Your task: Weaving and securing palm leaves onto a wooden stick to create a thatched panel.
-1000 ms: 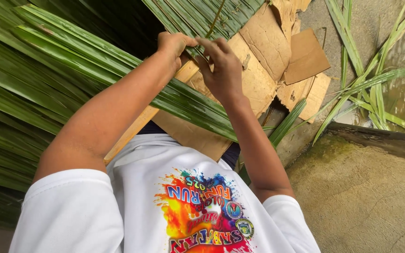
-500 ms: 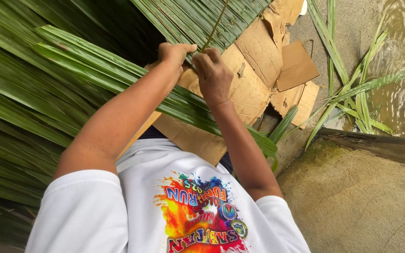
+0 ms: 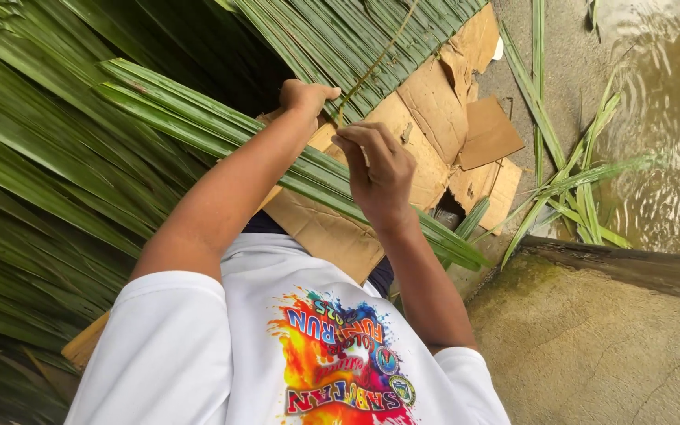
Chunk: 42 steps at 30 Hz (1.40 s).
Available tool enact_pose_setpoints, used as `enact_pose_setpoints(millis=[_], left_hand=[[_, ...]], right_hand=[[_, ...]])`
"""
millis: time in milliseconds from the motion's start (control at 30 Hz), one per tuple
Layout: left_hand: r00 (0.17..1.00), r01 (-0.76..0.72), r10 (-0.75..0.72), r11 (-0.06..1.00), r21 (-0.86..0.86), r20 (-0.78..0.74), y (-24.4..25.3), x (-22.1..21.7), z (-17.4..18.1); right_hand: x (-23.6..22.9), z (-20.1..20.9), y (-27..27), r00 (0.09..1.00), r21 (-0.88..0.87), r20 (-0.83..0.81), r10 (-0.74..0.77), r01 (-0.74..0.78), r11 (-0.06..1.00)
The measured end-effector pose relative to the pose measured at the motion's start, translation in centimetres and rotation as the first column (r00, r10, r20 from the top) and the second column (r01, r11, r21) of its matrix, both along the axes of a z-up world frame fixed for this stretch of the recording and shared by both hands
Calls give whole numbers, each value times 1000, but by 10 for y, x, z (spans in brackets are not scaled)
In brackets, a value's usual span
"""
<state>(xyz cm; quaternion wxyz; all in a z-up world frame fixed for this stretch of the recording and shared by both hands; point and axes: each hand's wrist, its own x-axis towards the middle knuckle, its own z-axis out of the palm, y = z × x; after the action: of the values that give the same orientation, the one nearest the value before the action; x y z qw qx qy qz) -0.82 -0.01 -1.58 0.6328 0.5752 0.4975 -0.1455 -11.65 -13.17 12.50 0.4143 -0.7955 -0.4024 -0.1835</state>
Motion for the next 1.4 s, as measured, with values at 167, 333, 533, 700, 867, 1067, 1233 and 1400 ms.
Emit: enact_pose_setpoints(millis=[167,333,533,700,867,1067,1233,1400], left_hand=[[996,-37,33,998,53,82,-6,21,-61],[988,-100,93,994,51,127,-9,17,-74],[995,-95,100,986,-134,29,5,10,-15],[923,-375,381,863,-340,-51,14,17,3],[905,-425,415,864,-269,-97,20,29,-8],[912,-409,403,884,-227,-76,23,33,-4],[898,-437,438,879,-191,-38,18,35,-18],[900,-433,434,883,-180,-39,18,33,-12]], right_hand=[[-22,54,-6,999,179,-48,-22,30,983],[-33,102,-34,994,346,-55,-93,106,932],[64,148,-75,975,499,172,-138,35,866],[172,115,-58,999,518,13,39,-40,854],[219,21,-20,972,182,-104,-210,226,957],[224,-82,27,784,-202,-574,-234,141,969],[210,-123,56,650,74,-760,7,76,994],[217,-142,63,749,-48,-660,-56,33,998]])
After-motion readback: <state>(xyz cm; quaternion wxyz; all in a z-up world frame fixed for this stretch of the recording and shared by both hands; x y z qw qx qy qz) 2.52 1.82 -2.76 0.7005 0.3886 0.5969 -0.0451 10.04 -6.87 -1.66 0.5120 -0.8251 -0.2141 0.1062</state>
